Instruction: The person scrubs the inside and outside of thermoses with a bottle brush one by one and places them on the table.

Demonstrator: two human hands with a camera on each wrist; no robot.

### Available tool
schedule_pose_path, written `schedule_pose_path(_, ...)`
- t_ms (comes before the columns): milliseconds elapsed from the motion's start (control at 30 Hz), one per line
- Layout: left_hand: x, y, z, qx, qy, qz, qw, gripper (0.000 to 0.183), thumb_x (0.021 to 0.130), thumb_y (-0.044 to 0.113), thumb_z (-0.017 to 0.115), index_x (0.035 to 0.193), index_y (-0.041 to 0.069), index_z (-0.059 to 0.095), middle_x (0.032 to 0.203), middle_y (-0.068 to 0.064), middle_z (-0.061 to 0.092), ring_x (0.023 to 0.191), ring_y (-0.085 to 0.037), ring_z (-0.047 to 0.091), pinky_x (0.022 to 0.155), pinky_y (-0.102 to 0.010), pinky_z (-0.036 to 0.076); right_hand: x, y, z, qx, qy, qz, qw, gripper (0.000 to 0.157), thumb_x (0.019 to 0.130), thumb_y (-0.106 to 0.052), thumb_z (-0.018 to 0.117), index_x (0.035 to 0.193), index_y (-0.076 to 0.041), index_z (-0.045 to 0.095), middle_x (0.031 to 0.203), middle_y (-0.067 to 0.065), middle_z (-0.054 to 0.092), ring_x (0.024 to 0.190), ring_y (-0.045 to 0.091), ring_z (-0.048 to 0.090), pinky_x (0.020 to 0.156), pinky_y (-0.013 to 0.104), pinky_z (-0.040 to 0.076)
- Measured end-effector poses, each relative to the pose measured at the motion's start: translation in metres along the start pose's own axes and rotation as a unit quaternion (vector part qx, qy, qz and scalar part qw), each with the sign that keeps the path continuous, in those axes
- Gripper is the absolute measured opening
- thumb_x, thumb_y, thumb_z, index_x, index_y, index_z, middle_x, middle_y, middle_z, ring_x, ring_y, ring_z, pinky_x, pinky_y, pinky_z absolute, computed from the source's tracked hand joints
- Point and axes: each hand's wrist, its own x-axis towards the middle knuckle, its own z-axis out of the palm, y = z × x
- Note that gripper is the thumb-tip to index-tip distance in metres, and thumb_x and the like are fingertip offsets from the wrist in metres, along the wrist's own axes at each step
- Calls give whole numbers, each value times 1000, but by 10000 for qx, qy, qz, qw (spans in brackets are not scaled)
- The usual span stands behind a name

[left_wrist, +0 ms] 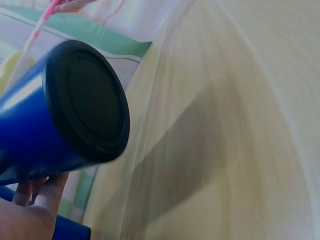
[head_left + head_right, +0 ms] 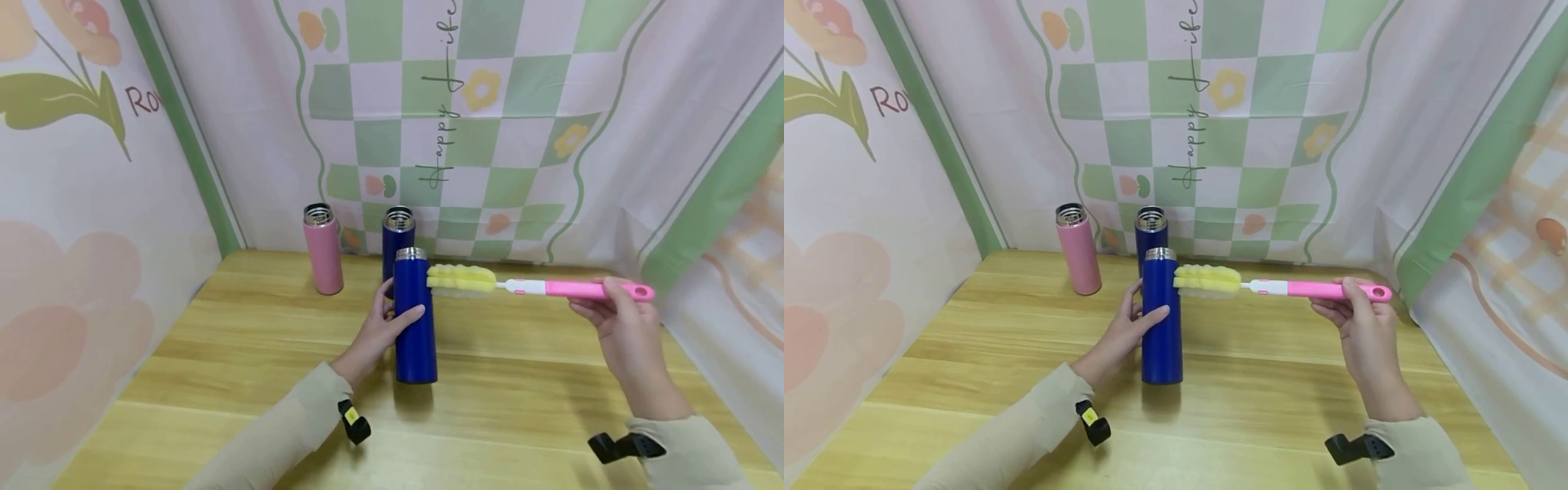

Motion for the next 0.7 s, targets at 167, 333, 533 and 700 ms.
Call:
schedule_pose_path(167, 1, 2, -1, 3, 91, 82, 9999, 92, 84, 50, 79, 155, 43, 22, 132, -10, 55, 117, -29, 58, 98, -50, 47, -2, 0, -7, 67, -38, 152, 9999, 21, 105, -1, 46, 103, 13, 62, 93, 21, 69, 81, 29, 72, 76, 34, 58)
schedule_pose_path(333, 2, 6, 0, -151, 202, 127, 9996, 94, 82, 48, 81, 156, 40, 24, 132, -9, 58, 115, -27, 60, 97, -48, 49, -3, -4, -10, 125, -229, 196, 9995, 24, 106, 0, 43, 102, 12, 63, 92, 22, 70, 81, 30, 73, 76, 35, 57)
schedule_pose_path(533, 3, 12, -1, -292, 305, 254, 9988, 91, 83, 46, 81, 155, 41, 26, 128, -9, 63, 115, -26, 62, 97, -47, 49, -6, -8, -14, -106, -366, 482, 9981, 24, 106, 1, 42, 101, 9, 64, 92, 20, 70, 82, 29, 73, 75, 36, 58)
schedule_pose_path(700, 2, 14, -2, -336, 363, 308, 9983, 87, 85, 44, 79, 155, 42, 27, 132, -7, 62, 117, -26, 61, 99, -48, 48, -8, -9, -18, -157, -531, 667, 9962, 27, 106, 1, 40, 102, 8, 65, 93, 19, 70, 84, 28, 73, 75, 36, 58)
